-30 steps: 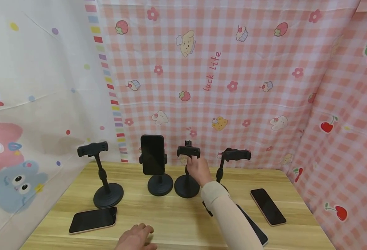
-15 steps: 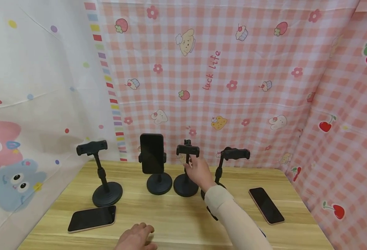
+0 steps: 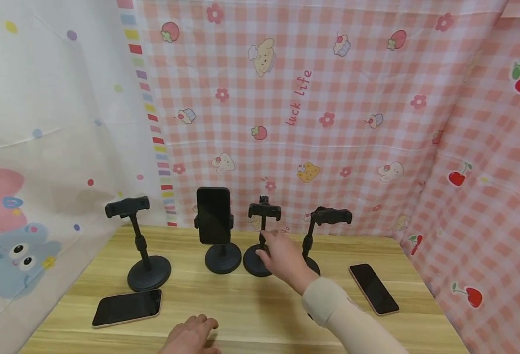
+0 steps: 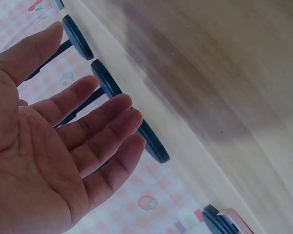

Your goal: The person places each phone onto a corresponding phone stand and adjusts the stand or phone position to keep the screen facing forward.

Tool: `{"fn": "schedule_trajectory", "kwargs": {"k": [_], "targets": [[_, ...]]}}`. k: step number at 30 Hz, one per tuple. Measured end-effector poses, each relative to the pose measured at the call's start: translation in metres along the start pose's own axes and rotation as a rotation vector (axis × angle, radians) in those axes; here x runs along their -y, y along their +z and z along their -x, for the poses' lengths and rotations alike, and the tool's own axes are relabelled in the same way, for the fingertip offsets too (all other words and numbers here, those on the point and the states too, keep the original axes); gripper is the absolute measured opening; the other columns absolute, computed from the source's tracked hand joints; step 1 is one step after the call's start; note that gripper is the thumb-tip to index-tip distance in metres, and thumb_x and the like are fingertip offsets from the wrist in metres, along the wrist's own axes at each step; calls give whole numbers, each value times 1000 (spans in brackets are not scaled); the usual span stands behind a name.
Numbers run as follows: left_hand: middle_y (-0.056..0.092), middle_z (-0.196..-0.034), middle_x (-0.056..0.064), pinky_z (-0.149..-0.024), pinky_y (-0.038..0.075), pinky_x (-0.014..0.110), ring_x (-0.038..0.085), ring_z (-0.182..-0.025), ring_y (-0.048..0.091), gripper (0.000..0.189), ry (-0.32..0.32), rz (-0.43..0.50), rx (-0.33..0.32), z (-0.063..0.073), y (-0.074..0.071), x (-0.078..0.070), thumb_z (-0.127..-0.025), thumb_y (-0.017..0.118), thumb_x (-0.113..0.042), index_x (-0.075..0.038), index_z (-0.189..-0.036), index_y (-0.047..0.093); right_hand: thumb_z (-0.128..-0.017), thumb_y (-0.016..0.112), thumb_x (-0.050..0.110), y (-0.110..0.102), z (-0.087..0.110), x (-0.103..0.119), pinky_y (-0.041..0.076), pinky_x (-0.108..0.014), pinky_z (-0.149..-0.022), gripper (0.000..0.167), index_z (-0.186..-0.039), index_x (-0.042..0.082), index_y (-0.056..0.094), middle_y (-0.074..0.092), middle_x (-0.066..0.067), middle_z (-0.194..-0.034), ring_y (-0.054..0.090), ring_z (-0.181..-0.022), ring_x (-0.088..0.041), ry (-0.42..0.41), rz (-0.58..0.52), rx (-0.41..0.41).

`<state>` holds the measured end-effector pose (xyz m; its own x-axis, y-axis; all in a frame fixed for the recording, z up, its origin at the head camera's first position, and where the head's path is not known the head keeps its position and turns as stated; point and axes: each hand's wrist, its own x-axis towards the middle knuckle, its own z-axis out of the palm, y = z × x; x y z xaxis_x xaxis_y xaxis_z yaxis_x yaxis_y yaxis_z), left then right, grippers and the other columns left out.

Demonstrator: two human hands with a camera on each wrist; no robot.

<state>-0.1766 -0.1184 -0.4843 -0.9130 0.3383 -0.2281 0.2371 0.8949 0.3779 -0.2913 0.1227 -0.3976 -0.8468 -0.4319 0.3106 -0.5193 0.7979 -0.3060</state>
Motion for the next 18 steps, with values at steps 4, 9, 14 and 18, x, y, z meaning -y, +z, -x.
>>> {"fn": "schedule_trajectory", "kwargs": {"k": [4, 9, 14, 18], "targets": [[55, -88, 2, -72, 48, 43, 21, -81, 52, 39, -14, -33, 25, 1, -3, -1, -81, 82, -34, -10, -107, 67, -94, 70, 31, -8, 12, 12, 51, -47, -92, 55, -139, 3, 54, 60, -17, -130, 61, -116, -31, -111, 135, 15], [54, -86, 2, -72, 48, 44, 20, -80, 53, 38, -19, -64, 29, 3, -5, -3, -80, 83, -34, -11, -105, 67, -92, 72, 34, -24, 18, 33, 53, -45, -87, 54, -134, 3, 58, 62, -16, -126, 63, -110, -30, -180, 184, 37], [53, -85, 1, -71, 47, 43, 21, -79, 53, 38, -23, -67, 38, 4, -5, -4, -79, 83, -35, -11, -104, 66, -92, 73, 34, -46, 16, 50, 56, -37, -71, 53, -134, 5, 58, 63, -12, -122, 66, -99, -23, -246, 216, -23], [52, -85, 1, -71, 47, 44, 21, -79, 52, 38, -30, -65, 45, 4, -5, -4, -80, 83, -35, -11, -104, 66, -87, 78, 28, -65, 4, 53, 56, -36, -71, 51, -129, 4, 63, 65, -10, -114, 65, -96, -23, -308, 250, -158]]}}
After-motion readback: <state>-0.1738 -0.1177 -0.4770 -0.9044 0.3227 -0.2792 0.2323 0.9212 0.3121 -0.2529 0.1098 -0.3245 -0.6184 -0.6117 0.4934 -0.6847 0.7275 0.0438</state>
